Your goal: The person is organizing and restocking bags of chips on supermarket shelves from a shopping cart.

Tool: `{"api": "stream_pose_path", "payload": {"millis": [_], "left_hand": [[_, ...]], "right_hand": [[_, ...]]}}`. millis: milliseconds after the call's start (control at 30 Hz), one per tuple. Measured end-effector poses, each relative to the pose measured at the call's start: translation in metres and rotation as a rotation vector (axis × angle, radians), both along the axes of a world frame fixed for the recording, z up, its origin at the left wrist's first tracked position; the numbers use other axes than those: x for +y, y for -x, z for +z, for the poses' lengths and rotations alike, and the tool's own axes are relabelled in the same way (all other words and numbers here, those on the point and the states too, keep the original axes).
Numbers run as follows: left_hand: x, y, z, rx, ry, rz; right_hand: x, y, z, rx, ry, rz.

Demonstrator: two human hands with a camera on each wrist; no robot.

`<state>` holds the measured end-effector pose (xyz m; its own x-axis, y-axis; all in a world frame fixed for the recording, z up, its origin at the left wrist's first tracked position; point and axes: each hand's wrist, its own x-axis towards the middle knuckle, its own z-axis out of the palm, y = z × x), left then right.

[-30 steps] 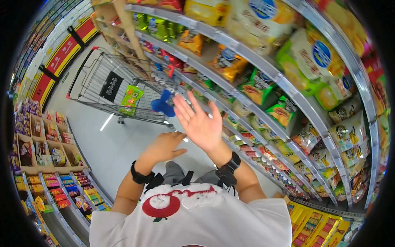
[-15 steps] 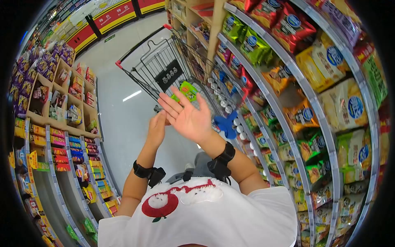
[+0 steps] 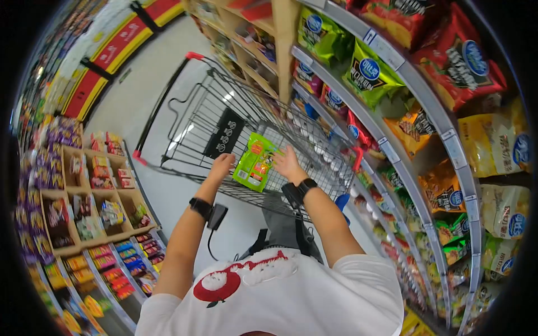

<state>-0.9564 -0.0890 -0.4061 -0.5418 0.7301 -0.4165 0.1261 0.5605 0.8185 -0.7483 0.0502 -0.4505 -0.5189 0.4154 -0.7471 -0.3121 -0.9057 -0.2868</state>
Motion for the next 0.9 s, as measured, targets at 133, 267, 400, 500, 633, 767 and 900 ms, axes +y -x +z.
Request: {"api": "stream_pose_path", "payload": {"millis": [133, 267, 400, 500, 633, 767, 900], "left_hand": [[0.048, 0.057, -0.094, -0.258, 0.431, 0.024], [0.058, 0.044, -0.103, -0.671, 0.481, 0.252], [0.040, 0.033, -0.177, -0.756, 0.211, 0.062], [0.041, 0.038, -0.213, -0.683, 0.345, 0.090], [0.050, 0.057, -0.210, -0.550, 0.493, -0.025], [0.041, 0.082, -0.281, -0.661, 0.526, -0.114], [0.056, 0.086, -0.283, -0.834, 0.674, -0.105]], "right_hand": [[-0.001, 0.000, -0.060, -0.214, 0.026, 0.176], [-0.017, -0.021, -0.119, -0.431, 0.127, 0.302], [-0.023, -0.020, -0.129, -0.526, 0.117, 0.399], [-0.019, -0.004, -0.139, -0.570, 0.154, 0.392], [-0.020, 0.033, -0.158, -0.565, 0.093, 0.400], [-0.004, 0.077, -0.141, -0.545, 0.093, 0.390], [-0.008, 0.079, -0.173, -0.543, 0.133, 0.326]]}}
